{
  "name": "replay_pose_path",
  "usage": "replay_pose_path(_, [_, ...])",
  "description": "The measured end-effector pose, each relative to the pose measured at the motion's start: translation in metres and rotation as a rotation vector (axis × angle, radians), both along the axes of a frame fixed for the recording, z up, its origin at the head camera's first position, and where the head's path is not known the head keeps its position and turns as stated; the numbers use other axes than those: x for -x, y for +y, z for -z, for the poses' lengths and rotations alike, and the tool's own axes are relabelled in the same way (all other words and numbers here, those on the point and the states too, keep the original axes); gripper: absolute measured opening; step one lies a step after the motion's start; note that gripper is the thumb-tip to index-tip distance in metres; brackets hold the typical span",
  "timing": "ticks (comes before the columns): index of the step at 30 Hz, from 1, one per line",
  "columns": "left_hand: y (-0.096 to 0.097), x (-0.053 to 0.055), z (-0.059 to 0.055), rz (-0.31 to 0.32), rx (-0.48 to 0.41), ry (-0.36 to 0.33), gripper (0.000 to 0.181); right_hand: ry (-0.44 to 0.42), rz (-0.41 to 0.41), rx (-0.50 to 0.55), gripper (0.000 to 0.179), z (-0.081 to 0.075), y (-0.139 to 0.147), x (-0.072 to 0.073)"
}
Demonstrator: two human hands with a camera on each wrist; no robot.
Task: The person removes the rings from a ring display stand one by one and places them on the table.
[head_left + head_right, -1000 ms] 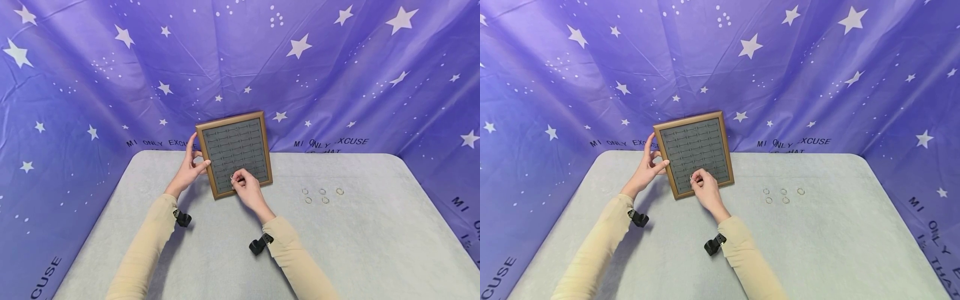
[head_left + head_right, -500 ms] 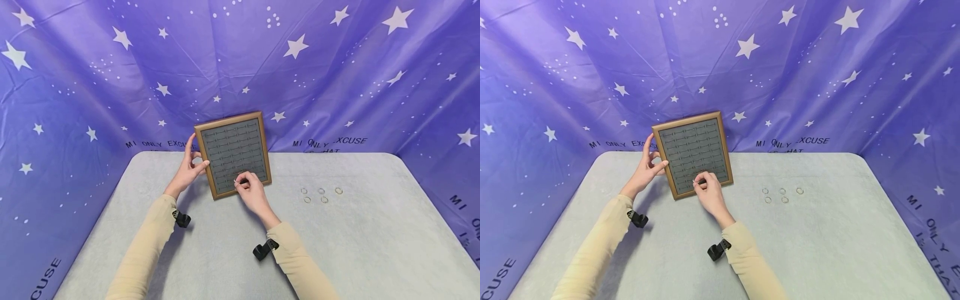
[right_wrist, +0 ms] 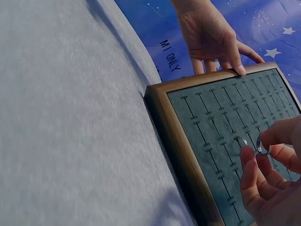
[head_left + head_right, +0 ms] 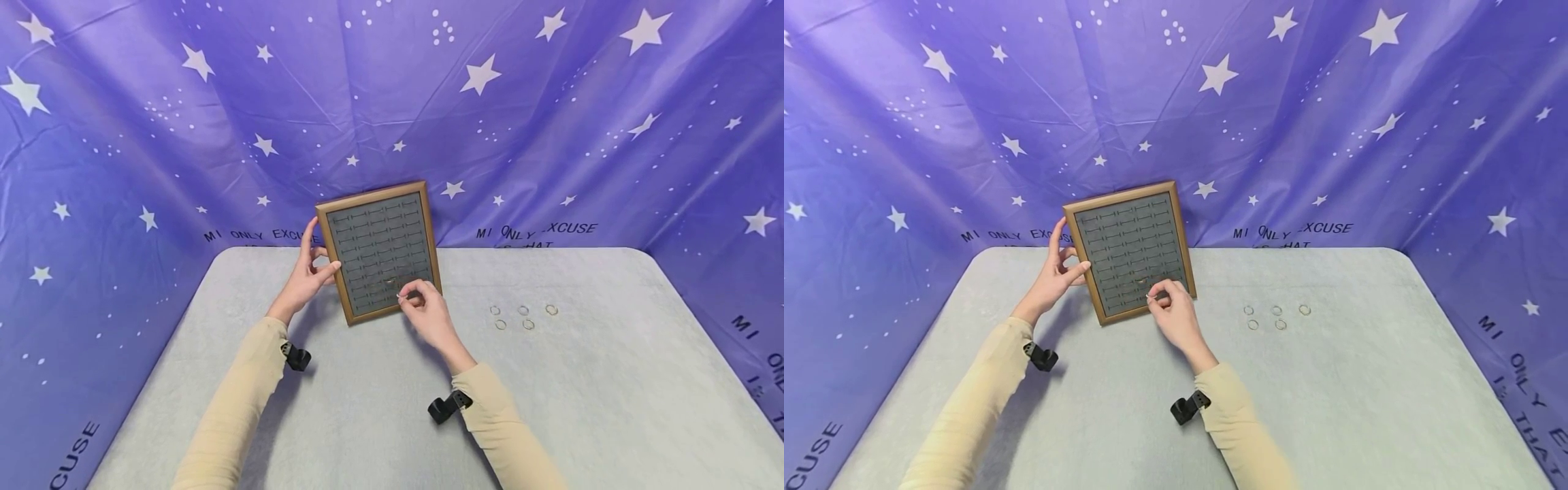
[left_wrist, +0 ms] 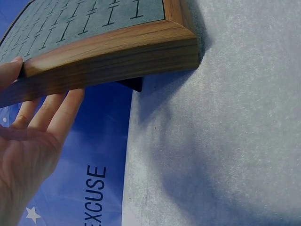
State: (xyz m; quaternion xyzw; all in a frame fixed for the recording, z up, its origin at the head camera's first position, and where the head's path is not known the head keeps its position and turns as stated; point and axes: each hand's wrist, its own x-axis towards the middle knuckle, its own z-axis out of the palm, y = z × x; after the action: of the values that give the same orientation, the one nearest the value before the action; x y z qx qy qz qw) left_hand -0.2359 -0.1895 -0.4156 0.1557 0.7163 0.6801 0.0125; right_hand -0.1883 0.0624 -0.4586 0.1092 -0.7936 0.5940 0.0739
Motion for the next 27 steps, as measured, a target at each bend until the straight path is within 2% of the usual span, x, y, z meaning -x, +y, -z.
replay_pose_path(9, [0.001,0.000,-0.002,-0.001,0.005,0.006,0.092,-0.016,0.019,0.024,0.009,0.001,0.022,-0.005])
replay_pose_path(19, [0.001,0.000,-0.002,-0.020,0.039,0.043,0.092,-0.031,0.057,-0.038,0.009,0.005,0.050,-0.009])
replay_pose_path(27, [0.002,-0.001,-0.002,-0.021,0.035,0.032,0.092,-0.068,0.091,-0.056,0.009,0.005,0.068,-0.012])
